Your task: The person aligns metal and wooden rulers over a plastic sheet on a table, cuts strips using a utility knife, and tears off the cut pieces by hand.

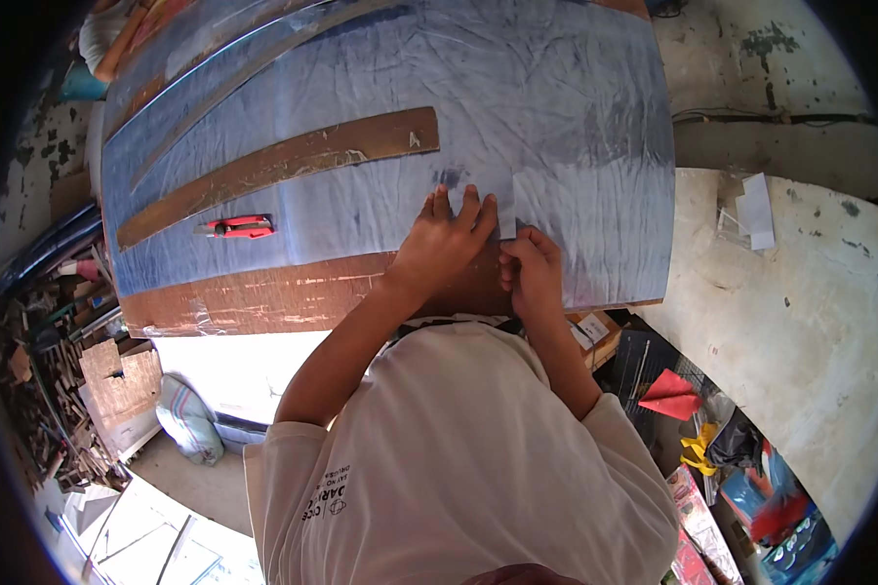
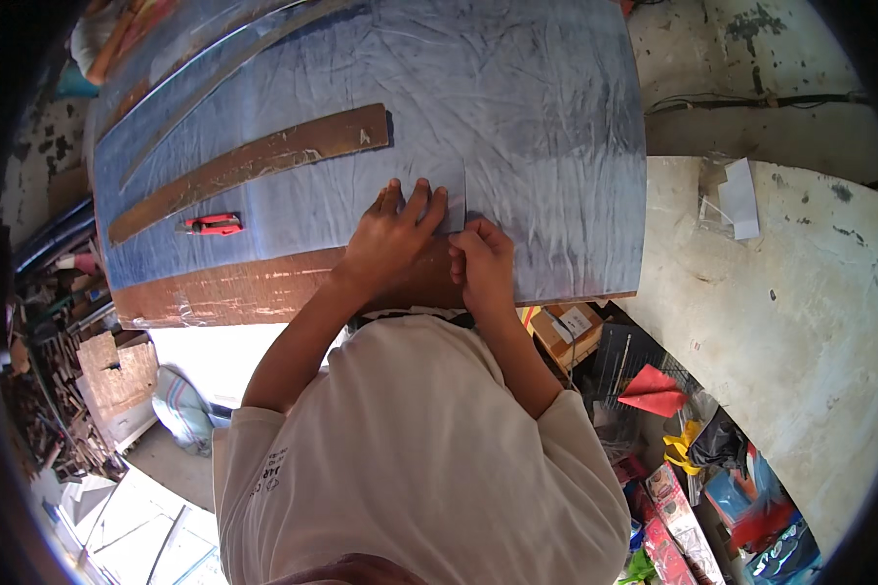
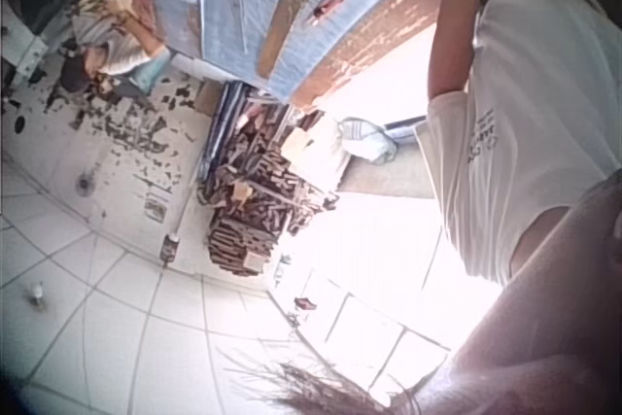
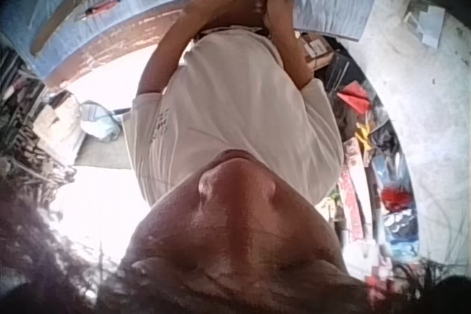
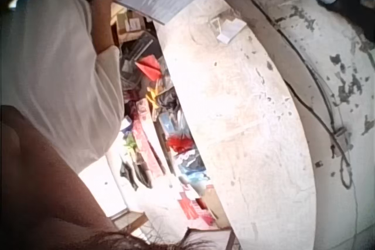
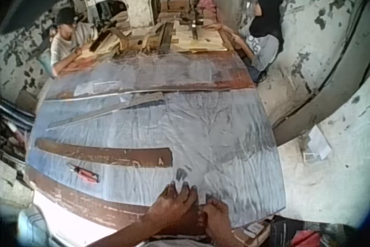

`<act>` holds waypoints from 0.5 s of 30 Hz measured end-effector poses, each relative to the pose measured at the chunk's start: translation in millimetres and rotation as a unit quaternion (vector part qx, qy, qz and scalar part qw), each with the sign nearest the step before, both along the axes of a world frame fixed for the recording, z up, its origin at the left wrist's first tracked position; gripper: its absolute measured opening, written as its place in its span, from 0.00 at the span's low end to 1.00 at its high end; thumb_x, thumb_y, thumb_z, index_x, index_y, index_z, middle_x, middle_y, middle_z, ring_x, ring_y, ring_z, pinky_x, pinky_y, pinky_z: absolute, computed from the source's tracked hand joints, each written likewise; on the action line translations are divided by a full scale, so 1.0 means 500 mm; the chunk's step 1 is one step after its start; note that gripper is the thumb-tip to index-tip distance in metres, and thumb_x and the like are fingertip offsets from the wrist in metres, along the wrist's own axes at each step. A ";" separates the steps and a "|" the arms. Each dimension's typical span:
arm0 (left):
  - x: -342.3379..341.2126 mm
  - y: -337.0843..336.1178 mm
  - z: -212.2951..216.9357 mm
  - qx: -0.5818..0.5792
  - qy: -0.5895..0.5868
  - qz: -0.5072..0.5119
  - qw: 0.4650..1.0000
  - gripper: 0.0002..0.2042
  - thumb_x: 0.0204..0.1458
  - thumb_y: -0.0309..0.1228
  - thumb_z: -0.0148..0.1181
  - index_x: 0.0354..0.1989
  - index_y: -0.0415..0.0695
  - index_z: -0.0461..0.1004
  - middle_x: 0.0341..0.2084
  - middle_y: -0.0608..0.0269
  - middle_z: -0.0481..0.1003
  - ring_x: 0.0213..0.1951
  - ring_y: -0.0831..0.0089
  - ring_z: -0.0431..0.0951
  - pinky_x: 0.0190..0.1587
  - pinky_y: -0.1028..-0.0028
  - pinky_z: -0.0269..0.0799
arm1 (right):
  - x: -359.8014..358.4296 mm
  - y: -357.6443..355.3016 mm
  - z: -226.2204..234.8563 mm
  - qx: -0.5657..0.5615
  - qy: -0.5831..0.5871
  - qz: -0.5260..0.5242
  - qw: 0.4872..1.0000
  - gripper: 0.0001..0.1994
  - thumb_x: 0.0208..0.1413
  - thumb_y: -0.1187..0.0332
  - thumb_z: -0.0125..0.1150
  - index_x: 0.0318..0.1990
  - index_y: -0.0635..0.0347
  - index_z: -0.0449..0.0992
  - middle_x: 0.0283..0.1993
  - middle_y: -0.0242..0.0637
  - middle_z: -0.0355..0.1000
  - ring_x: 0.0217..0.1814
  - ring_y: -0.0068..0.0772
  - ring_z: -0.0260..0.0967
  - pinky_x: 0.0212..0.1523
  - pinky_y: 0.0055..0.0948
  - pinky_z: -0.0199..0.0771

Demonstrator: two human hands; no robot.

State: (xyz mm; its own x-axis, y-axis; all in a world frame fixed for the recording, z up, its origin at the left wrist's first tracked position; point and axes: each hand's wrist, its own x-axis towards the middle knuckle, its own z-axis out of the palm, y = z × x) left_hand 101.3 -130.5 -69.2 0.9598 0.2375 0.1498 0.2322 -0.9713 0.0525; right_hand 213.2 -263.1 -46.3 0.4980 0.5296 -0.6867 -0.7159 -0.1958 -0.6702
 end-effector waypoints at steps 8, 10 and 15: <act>0.003 0.001 0.006 0.006 -0.005 -0.001 1.000 0.25 0.52 0.31 0.61 0.61 0.42 0.70 0.55 0.47 0.73 0.49 0.39 0.80 0.49 0.58 0.83 | 0.002 0.002 -0.018 0.044 0.145 -0.082 0.985 0.08 0.49 0.74 0.58 0.23 0.54 0.66 0.19 0.30 0.61 0.15 0.22 0.51 0.15 0.27 0.52; 0.004 0.001 0.003 0.018 -0.011 -0.006 1.000 0.25 0.51 0.30 0.61 0.60 0.42 0.70 0.54 0.48 0.73 0.48 0.40 0.81 0.48 0.58 0.84 | 0.010 -0.011 -0.016 0.055 0.122 -0.132 0.982 0.07 0.51 0.72 0.57 0.24 0.54 0.66 0.20 0.30 0.60 0.15 0.23 0.50 0.16 0.27 0.53; 0.003 0.000 0.006 0.030 -0.005 -0.005 1.000 0.24 0.52 0.31 0.61 0.60 0.42 0.71 0.54 0.47 0.73 0.48 0.40 0.81 0.48 0.58 0.84 | 0.111 -0.048 0.049 0.153 0.021 -0.245 0.957 0.11 0.58 0.68 0.56 0.24 0.55 0.65 0.21 0.30 0.58 0.17 0.24 0.51 0.19 0.28 0.55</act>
State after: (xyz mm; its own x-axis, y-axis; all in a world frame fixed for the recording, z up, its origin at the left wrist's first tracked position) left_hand 103.0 -130.4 -66.3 0.9606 0.2179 0.1724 0.2220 -0.9750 -0.0046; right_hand 268.7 -287.3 -21.9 0.7135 0.4192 -0.5614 -0.6990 0.3711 -0.6113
